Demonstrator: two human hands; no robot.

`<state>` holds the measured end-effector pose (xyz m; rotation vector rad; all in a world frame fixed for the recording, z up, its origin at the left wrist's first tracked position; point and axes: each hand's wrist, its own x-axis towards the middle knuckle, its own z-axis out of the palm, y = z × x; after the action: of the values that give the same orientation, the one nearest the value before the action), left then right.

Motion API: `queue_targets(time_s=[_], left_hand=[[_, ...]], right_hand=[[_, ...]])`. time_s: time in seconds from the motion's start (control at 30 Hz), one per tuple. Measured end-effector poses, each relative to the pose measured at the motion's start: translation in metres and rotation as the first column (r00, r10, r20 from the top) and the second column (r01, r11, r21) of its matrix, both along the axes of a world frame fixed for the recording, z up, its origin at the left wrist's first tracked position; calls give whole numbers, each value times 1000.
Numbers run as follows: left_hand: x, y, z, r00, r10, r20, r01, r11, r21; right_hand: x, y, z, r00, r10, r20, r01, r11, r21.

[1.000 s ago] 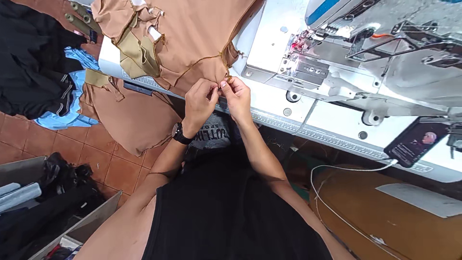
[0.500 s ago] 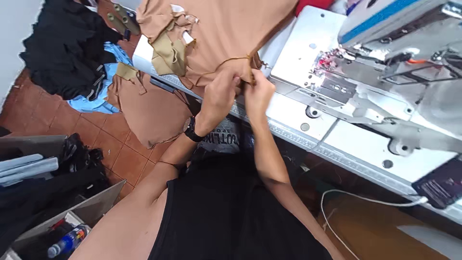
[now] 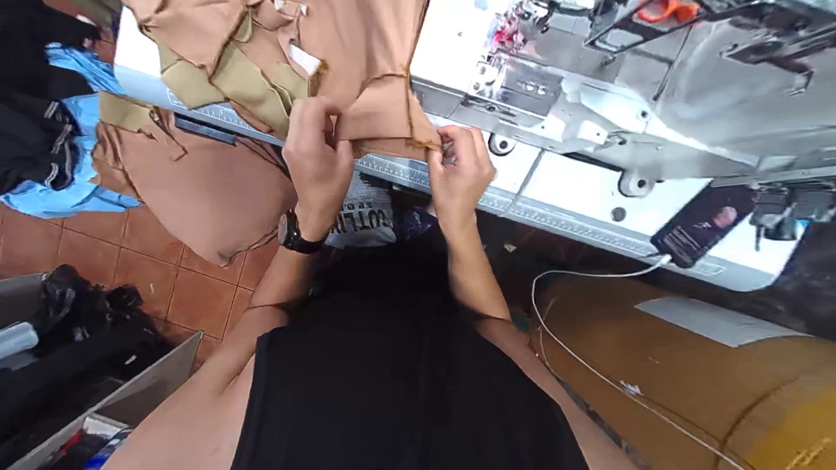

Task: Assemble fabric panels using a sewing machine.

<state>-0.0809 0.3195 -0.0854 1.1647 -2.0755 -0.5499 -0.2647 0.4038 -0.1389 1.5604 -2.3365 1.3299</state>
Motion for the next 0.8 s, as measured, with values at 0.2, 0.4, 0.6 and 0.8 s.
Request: queue_targets(time_s=[0.2,0.4,0.6,0.8], left_hand=[[5,-2,-8,523,277,-806,550,613,567],[-16,-16,-22,966,-227,-122,197,956,-218],[2,-52,-7,751,-150,-643,503,761,410],[14,-75,-22,584,76,-808,660,535,527]], right_hand=[[18,-13,2,219,311,925,-31,950,-312],[32,-31,3,-22,416,909,19,910,-415],[12,-37,3,656,361,663,-179,928,-328],[-9,-46,9,561,471,681,-367,879,-305]])
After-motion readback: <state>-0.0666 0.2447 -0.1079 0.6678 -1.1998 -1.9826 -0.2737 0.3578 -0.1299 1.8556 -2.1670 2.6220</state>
